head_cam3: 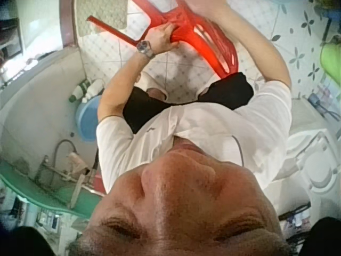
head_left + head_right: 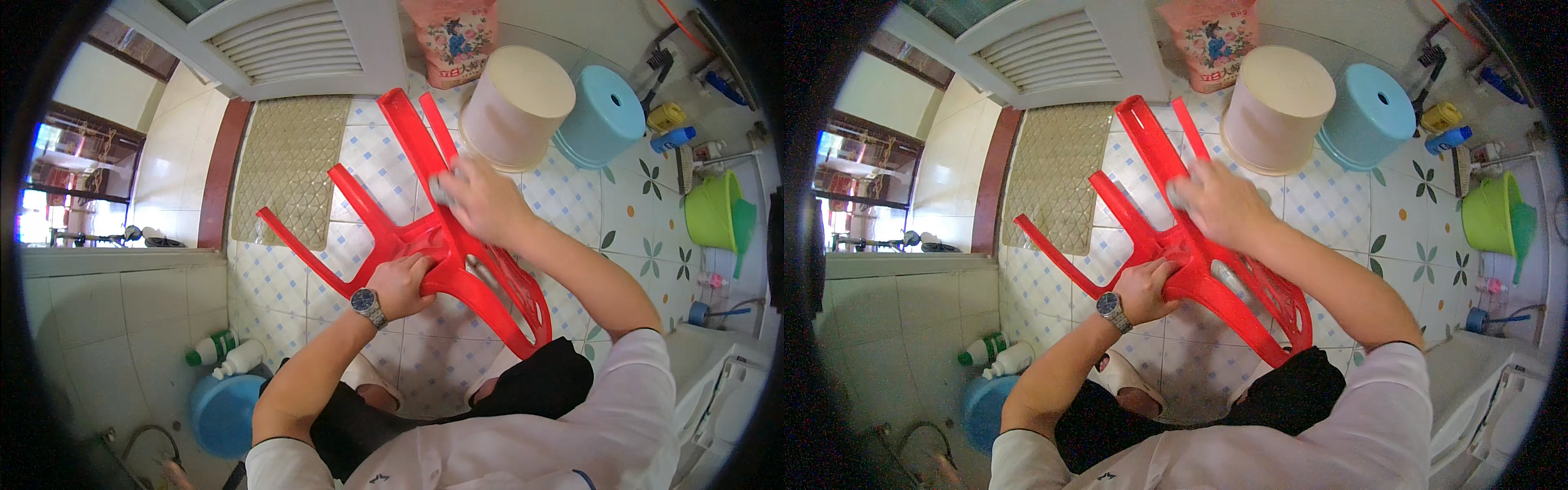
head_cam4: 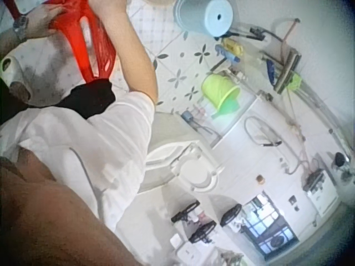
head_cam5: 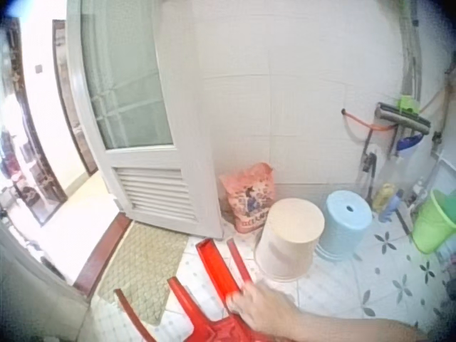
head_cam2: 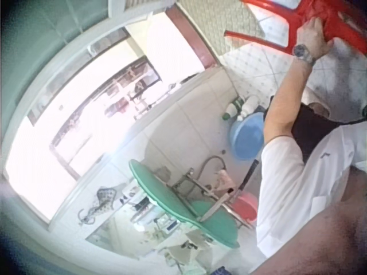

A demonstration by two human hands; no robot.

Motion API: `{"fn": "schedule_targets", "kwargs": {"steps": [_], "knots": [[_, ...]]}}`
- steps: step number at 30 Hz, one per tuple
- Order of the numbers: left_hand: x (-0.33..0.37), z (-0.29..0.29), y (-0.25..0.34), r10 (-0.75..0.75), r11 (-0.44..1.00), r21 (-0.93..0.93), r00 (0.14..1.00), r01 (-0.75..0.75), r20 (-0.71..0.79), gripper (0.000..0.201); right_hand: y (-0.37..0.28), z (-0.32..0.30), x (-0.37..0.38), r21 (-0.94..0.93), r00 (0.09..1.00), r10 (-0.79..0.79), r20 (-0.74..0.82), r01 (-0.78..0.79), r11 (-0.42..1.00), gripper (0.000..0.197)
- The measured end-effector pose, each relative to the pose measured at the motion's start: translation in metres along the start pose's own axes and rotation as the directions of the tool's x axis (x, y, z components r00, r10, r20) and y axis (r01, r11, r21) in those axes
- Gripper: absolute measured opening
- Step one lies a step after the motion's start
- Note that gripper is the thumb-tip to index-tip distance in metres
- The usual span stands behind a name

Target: The person cleans a plastic stool with a cloth, rotating it by hand while wiping down its legs, underside, and seat.

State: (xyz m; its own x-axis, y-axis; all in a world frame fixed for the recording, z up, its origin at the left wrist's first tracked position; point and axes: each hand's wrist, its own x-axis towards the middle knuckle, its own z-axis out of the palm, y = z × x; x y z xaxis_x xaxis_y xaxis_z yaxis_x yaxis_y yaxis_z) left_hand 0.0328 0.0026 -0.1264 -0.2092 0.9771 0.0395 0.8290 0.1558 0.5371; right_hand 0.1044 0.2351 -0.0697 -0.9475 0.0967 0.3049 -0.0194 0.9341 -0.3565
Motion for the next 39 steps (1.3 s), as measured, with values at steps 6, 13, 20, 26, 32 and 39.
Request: {"fn": "schedule_targets", "kwargs": {"steps": [6, 13, 20, 26, 32, 39], "knots": [[-0.004, 0.002, 0.0, -0.014, 1.0, -0.012, 1.0, 0.014, 0.01, 0.058, -0.001, -0.015, -0.102, 0.128, 0.778, -0.077, 0.623, -0.004, 0.992, 0.024], [0.003, 0.0, 0.005, 0.034, 0.999, 0.025, 0.999, -0.034, -0.032, 0.056, 0.034, -0.034, -0.045, 0.522, 0.929, 0.369, -0.038, -0.297, 0.8, 0.037], [-0.004, 0.003, 0.002, -0.023, 0.999, 0.039, 1.0, 0.024, -0.016, 0.059, -0.007, 0.027, -0.034, 0.272, 0.975, 0.112, -0.191, -0.057, 0.961, 0.036], [-0.01, 0.005, 0.005, 0.057, 0.998, 0.036, 0.998, -0.055, -0.041, 0.063, 0.0, 0.007, -0.135, 0.227, 0.91, -0.02, 0.413, -0.081, 0.97, 0.038], [-0.015, 0.005, 0.003, 0.052, 0.998, 0.031, 0.998, -0.051, -0.034, 0.066, 0.016, 0.003, -0.043, 0.782, 0.815, 0.567, 0.118, -0.428, 0.453, 0.039], [-0.01, 0.013, 0.0, 0.0, 0.999, 0.038, 0.999, 0.002, -0.041, 0.068, 0.002, 0.009, 0.046, 0.87, 0.874, 0.457, 0.166, -0.347, 0.349, 0.036]]}}
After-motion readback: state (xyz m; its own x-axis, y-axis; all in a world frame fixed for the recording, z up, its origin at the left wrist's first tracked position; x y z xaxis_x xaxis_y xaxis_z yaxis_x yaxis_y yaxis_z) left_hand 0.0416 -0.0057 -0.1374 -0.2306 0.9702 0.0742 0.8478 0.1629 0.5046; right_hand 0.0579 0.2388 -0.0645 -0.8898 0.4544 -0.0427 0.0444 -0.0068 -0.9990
